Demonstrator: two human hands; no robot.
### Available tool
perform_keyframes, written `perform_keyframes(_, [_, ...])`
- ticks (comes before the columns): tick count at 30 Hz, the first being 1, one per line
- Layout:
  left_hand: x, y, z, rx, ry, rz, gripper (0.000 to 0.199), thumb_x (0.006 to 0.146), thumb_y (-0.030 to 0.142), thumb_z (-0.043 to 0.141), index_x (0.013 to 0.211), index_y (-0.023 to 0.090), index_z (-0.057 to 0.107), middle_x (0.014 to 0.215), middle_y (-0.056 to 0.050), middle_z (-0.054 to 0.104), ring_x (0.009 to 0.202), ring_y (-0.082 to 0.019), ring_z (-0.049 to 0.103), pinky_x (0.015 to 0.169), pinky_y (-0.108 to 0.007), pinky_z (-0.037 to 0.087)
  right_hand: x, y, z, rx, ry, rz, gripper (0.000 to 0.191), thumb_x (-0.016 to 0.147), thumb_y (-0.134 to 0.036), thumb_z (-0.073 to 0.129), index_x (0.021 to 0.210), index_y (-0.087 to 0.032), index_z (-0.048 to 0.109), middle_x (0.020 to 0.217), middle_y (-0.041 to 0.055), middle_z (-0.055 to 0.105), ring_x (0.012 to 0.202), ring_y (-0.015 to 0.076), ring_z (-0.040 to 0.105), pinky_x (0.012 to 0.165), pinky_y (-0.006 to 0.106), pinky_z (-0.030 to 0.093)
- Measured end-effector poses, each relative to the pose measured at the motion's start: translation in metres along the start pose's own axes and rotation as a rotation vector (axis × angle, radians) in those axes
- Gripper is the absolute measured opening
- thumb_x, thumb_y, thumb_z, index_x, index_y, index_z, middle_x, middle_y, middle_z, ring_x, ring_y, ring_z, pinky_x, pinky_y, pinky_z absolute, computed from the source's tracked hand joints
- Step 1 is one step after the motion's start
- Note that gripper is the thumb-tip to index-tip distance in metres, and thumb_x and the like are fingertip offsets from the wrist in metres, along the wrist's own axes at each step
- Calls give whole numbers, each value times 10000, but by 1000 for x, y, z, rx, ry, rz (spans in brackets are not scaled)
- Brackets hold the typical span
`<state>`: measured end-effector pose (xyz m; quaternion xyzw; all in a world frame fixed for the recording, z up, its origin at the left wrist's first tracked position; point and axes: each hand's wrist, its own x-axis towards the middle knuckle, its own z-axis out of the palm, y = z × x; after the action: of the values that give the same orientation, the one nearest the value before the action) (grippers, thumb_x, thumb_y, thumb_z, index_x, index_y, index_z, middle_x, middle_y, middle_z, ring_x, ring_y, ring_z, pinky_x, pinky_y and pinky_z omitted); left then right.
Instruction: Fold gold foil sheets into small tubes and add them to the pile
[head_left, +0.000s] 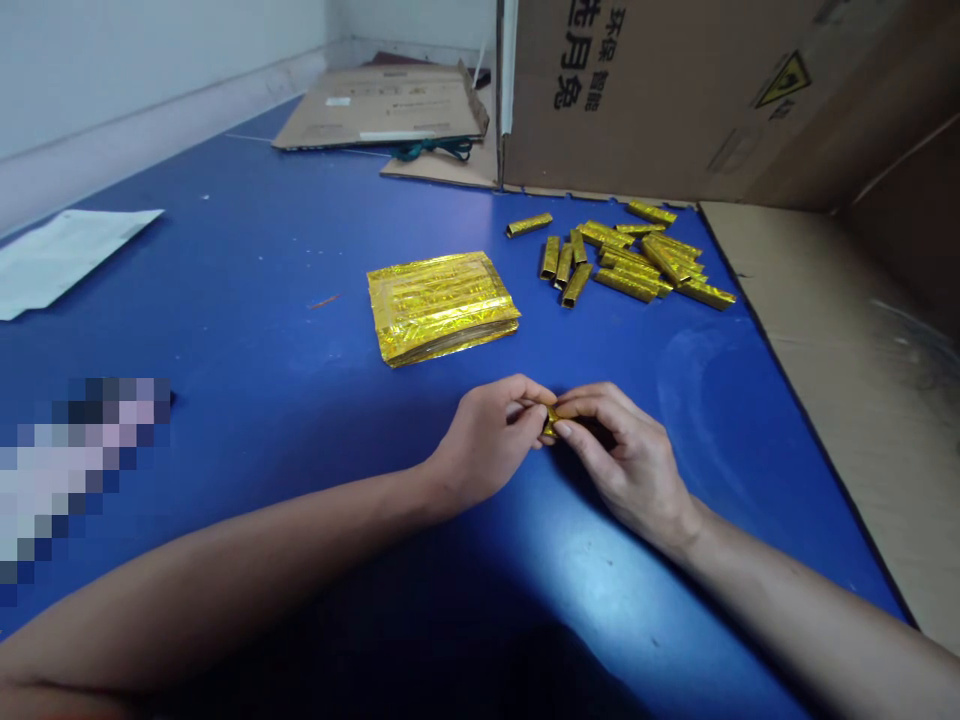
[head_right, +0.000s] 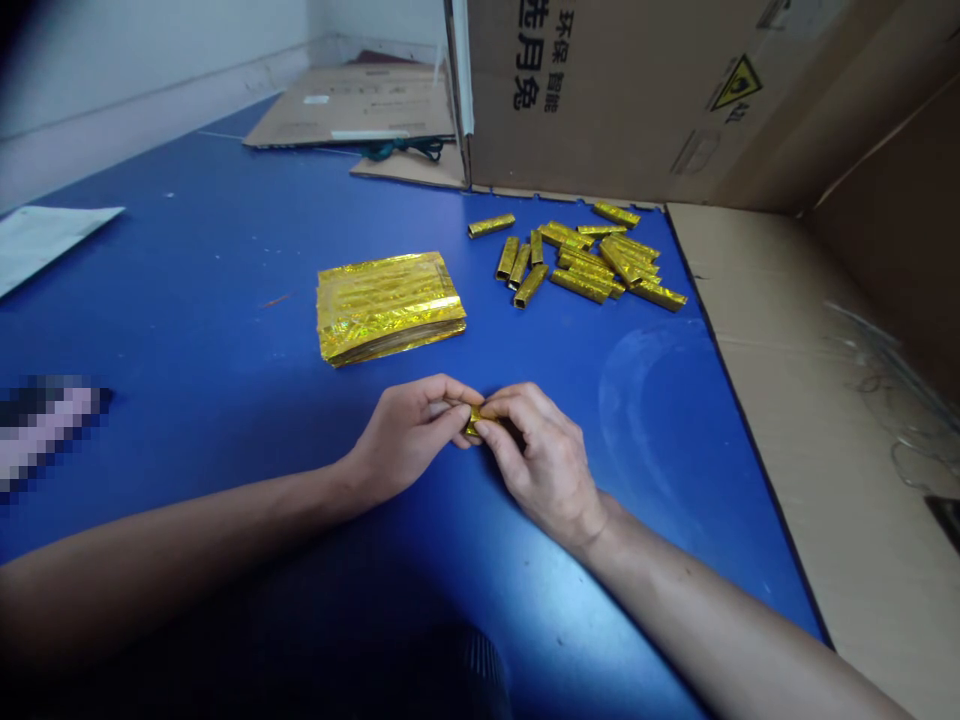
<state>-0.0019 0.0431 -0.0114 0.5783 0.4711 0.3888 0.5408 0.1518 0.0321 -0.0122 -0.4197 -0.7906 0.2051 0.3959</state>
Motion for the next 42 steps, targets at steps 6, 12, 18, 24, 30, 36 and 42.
perform_keyframes(6, [1, 1, -1, 97, 16, 37, 139, 715, 183, 549, 840, 136, 586, 688, -6, 628, 611, -101, 597, 579, -210, 498, 0, 1, 0, 5, 7, 16, 90, 823, -152, 511, 848, -206, 578, 835, 41, 601, 794, 151, 569, 703, 302, 475])
perform_keyframes(12, [1, -2, -2, 147, 44, 98, 125, 722, 148, 536, 835, 148, 590, 704, -2, 626, 640, -96, 590, 606, -203, 483, -1, 2, 1, -50, 20, 95, 105, 824, -199, 515, 908, -210, 578, 819, 39, 616, 761, 158, 580, 681, 307, 473])
perform_keyframes(18, [4, -5, -3, 169, 107, 137, 168, 714, 142, 547, 881, 146, 554, 759, -3, 595, 671, -91, 563, 633, -209, 476, 0, 1, 1, -52, 18, 119, 116, 830, -206, 509, 886, -191, 609, 801, 42, 625, 742, 153, 584, 675, 291, 472])
perform_keyframes(24, [5, -4, -6, 363, 128, 121, 46, 723, 202, 561, 741, 160, 567, 696, 10, 567, 608, -93, 523, 613, -228, 444, -1, 1, 1, -73, 28, 35, 112, 828, -180, 513, 895, -205, 598, 804, 42, 616, 753, 152, 577, 686, 298, 477])
perform_keyframes(30, [7, 0, -7, 409, 78, 143, 83, 724, 169, 530, 677, 158, 598, 639, 18, 567, 577, -87, 500, 569, -208, 402, -3, 1, 0, -95, -7, -37, 132, 824, -195, 512, 934, -212, 583, 835, 54, 612, 787, 172, 572, 718, 335, 481])
perform_keyframes(36, [12, -4, -9, 169, 151, 97, 59, 715, 187, 545, 714, 145, 586, 668, 14, 581, 518, -61, 507, 499, -184, 416, -1, 10, -1, 164, 73, 322, 275, 869, -357, 439, 1037, -189, 578, 793, 31, 646, 675, 138, 586, 598, 275, 477])
perform_keyframes(42, [12, 1, -7, -19, 85, 36, 48, 723, 179, 537, 715, 133, 547, 604, 5, 599, 543, -78, 578, 527, -190, 492, 1, 7, 0, 322, -98, 422, 327, 854, -388, 456, 1041, -167, 606, 670, 4, 605, 491, 96, 502, 434, 220, 417])
